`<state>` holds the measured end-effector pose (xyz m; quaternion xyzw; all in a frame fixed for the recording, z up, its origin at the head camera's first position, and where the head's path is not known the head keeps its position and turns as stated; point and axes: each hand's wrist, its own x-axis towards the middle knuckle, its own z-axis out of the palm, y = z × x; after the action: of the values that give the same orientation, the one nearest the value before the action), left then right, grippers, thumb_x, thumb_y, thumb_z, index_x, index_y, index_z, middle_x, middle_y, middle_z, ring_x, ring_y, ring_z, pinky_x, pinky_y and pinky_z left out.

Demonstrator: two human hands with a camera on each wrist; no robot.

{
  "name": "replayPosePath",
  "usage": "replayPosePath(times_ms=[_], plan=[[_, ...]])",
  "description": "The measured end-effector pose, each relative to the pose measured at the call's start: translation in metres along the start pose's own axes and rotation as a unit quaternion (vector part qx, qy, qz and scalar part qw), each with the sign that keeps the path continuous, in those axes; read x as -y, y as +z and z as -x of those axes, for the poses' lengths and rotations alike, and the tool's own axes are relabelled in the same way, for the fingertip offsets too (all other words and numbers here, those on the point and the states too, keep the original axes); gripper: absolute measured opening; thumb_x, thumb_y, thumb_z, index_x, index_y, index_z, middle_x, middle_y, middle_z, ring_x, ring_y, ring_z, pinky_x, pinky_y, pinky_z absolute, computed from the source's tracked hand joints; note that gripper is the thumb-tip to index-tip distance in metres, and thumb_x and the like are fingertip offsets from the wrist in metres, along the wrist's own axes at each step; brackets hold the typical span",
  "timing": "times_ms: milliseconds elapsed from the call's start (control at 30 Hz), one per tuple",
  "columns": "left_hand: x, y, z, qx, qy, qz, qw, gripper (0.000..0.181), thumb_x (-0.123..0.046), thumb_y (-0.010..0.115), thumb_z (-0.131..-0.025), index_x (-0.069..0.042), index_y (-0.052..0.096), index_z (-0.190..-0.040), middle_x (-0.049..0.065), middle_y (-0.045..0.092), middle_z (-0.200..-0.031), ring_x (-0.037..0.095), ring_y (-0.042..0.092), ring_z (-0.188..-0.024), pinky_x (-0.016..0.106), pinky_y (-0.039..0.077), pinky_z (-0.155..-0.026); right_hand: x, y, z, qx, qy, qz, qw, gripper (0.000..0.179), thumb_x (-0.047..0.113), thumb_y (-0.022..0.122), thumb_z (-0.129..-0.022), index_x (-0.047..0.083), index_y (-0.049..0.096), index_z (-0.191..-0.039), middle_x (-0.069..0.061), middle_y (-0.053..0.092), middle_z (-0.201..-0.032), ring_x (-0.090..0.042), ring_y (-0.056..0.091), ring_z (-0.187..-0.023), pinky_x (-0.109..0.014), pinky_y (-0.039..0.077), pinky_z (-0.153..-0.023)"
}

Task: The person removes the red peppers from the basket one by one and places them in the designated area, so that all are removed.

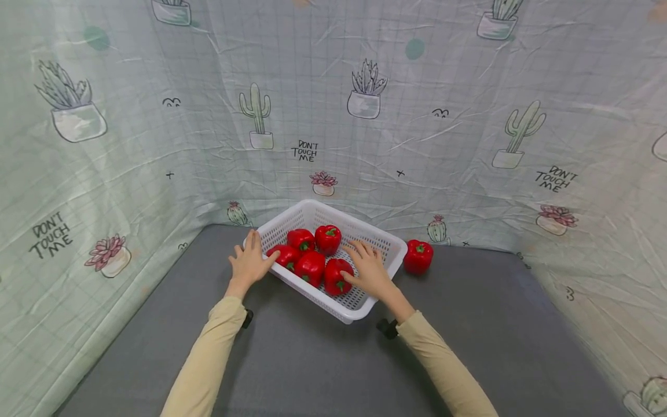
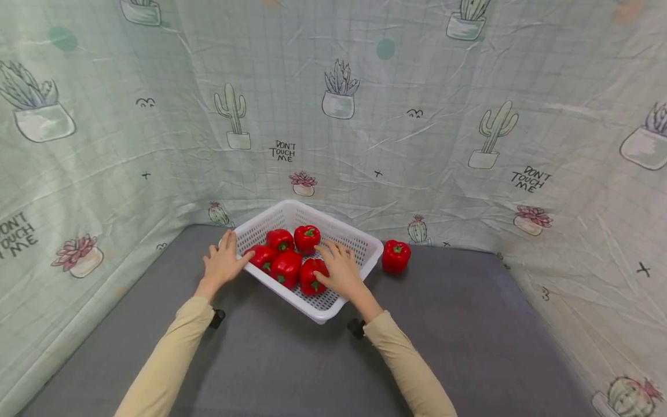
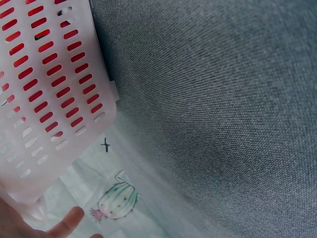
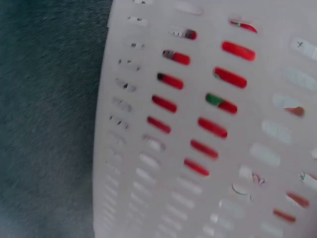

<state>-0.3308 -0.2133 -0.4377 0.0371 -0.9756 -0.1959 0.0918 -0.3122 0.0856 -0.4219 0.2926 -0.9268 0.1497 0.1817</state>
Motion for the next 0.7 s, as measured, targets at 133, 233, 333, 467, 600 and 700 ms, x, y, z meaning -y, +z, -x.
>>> replayPosePath(times_ms=[133, 233, 333, 467, 600, 700], plan=[[0.000, 0.000, -0.001, -0.002, 0.002, 0.002, 1.0000, 0.085, -0.053, 0.044, -0.084, 0.002, 0.014, -0.141, 0.019, 0.011, -0.147, 0.054, 0.022, -0.118, 0.072, 0.018, -0.088, 0.004, 0.005, -0.008, 0.019, 0.005, 0.014, 0.9997, 0.061, 0.034, 0.067, -0.076, 0.015, 0.044, -0.130, -0.009, 0.040, -0.135, -0.027, 0.034, -0.121, -0.053, 0.032, -0.093], [0.000, 0.001, -0.001, -0.002, 0.001, 0.003, 1.0000, 0.085, -0.053, 0.043, -0.084, 0.002, 0.014, -0.141, 0.019, 0.011, -0.148, 0.054, 0.022, -0.118, 0.072, 0.018, -0.088, 0.006, 0.008, -0.013, 0.037, 0.007, 0.021, 0.9991, 0.063, 0.036, 0.067, -0.076, 0.016, 0.043, -0.130, -0.010, 0.040, -0.135, -0.029, 0.035, -0.121, -0.055, 0.032, -0.093], [-0.001, 0.001, -0.001, -0.002, 0.002, 0.001, 1.0000, 0.085, -0.053, 0.043, -0.084, 0.002, 0.013, -0.141, 0.019, 0.011, -0.148, 0.053, 0.023, -0.118, 0.072, 0.018, -0.088, 0.007, 0.010, -0.016, 0.056, 0.008, 0.027, 0.9981, 0.064, 0.038, 0.066, -0.076, 0.017, 0.042, -0.131, -0.009, 0.039, -0.137, -0.028, 0.034, -0.122, -0.055, 0.031, -0.093], [-0.001, 0.001, -0.002, -0.007, 0.005, 0.001, 1.0000, 0.085, -0.052, 0.043, -0.084, 0.003, 0.014, -0.141, 0.020, 0.011, -0.147, 0.053, 0.023, -0.118, 0.072, 0.019, -0.087, 0.008, 0.013, -0.019, 0.079, 0.000, 0.029, 0.9964, 0.064, 0.041, 0.064, -0.077, 0.019, 0.040, -0.133, -0.008, 0.039, -0.138, -0.029, 0.035, -0.122, -0.056, 0.032, -0.093], [-0.001, 0.000, -0.001, -0.003, 0.003, -0.002, 1.0000, 0.085, -0.053, 0.043, -0.084, 0.003, 0.013, -0.141, 0.020, 0.010, -0.148, 0.054, 0.023, -0.118, 0.073, 0.018, -0.088, 0.009, 0.014, -0.020, 0.112, -0.019, 0.032, 0.9930, 0.064, 0.042, 0.061, -0.079, 0.021, 0.038, -0.134, -0.008, 0.039, -0.138, -0.030, 0.036, -0.123, -0.055, 0.033, -0.092], [0.000, 0.000, -0.001, 0.002, 0.000, -0.004, 1.0000, 0.085, -0.053, 0.042, -0.085, 0.003, 0.012, -0.141, 0.020, 0.009, -0.148, 0.054, 0.022, -0.119, 0.073, 0.017, -0.088, 0.010, 0.015, -0.020, 0.135, -0.028, 0.033, 0.9899, 0.063, 0.042, 0.061, -0.079, 0.021, 0.038, -0.134, -0.008, 0.039, -0.138, -0.029, 0.035, -0.123, -0.054, 0.033, -0.091]])
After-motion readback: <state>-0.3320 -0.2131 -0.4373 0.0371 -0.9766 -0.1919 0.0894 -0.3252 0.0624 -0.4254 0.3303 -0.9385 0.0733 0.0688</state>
